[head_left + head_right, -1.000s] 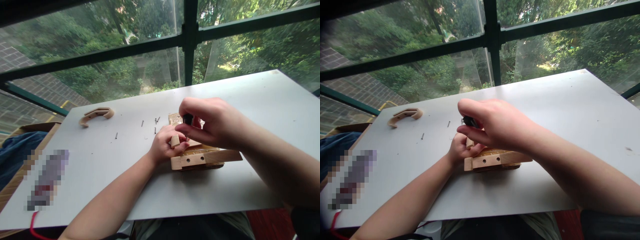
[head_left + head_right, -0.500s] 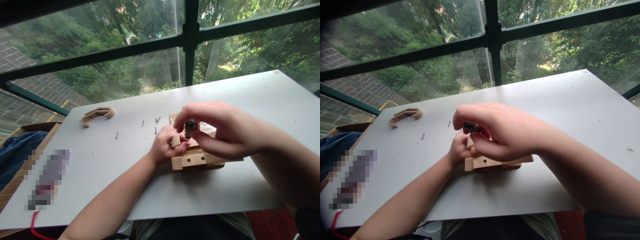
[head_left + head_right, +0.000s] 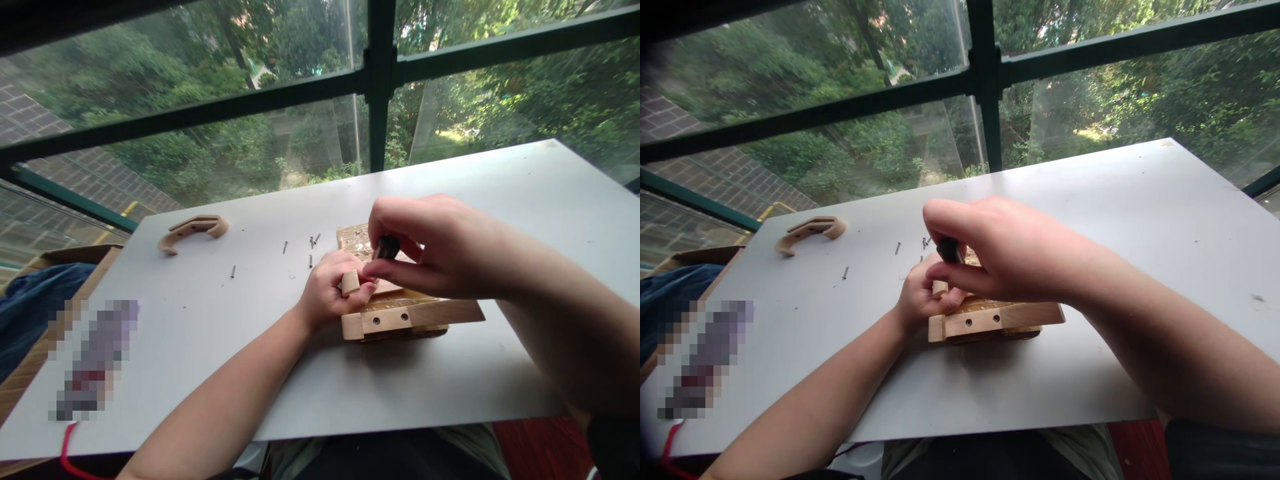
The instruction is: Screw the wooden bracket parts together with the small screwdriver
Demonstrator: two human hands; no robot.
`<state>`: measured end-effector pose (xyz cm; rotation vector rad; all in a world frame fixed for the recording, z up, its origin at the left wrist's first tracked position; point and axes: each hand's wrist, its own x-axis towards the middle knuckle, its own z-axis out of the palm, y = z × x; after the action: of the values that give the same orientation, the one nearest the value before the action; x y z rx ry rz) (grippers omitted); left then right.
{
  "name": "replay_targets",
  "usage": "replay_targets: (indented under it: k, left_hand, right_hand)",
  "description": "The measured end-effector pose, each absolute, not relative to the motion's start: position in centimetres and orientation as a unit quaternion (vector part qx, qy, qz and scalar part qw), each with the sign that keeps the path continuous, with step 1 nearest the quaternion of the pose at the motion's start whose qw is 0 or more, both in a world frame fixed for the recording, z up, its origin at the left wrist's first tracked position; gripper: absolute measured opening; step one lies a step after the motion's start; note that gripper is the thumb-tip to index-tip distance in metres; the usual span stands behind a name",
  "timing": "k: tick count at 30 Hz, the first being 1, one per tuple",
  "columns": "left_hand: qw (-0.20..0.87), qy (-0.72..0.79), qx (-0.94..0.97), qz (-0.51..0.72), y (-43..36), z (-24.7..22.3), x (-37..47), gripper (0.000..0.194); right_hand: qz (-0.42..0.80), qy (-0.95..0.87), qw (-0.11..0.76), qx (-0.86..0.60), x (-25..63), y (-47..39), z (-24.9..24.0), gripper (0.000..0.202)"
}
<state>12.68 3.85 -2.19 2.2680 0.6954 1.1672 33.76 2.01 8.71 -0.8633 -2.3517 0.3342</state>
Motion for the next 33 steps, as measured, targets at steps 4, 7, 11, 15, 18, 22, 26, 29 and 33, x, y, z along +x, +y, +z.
replay_targets:
  k: [4, 7, 11, 15, 18, 22, 26, 29, 33]
  left_hand:
    - [0.253, 0.266, 0.835, 0.411, 3.9, -2.4, 12.6, 0.011]
    - [0.256, 0.259, 0.833, 0.416, 3.9, -2.4, 12.7, 0.015]
    - [0.255, 0.262, 0.828, 0.424, 3.9, -2.3, 12.7, 0.019]
    - [0.253, 0.283, 0.826, 0.417, 3.8, -2.3, 12.4, 0.018]
    - [0.268, 0.274, 0.830, 0.405, 3.8, -2.3, 12.3, 0.016]
    - [0.263, 0.246, 0.833, 0.420, 4.1, -2.3, 12.4, 0.020]
    - [0.272, 0.225, 0.834, 0.424, 4.3, -2.3, 12.2, 0.021]
    - [0.287, 0.226, 0.835, 0.412, 4.3, -2.3, 11.8, 0.025]
    - [0.292, 0.224, 0.833, 0.414, 4.4, -2.3, 11.5, 0.026]
  right_hand:
    - [0.103, -0.881, 0.313, -0.339, 33.1, 2.1, 8.1, 0.014]
    - [0.111, -0.882, 0.325, -0.322, 32.7, 2.2, 7.9, 0.013]
    - [0.156, -0.881, 0.329, -0.302, 32.8, 2.3, 7.7, 0.008]
    - [0.246, -0.889, 0.293, -0.252, 33.3, 2.3, 7.9, 0.012]
    - [0.286, -0.891, 0.266, -0.233, 33.7, 2.1, 8.4, 0.024]
    - [0.301, -0.891, 0.242, -0.237, 34.2, 1.9, 8.9, 0.037]
    - [0.279, -0.890, 0.243, -0.266, 34.5, 1.9, 9.0, 0.035]
    - [0.253, -0.895, 0.243, -0.277, 34.7, 2.1, 9.0, 0.022]
    - [0.196, -0.893, 0.263, -0.310, 34.6, 2.4, 8.7, 0.009]
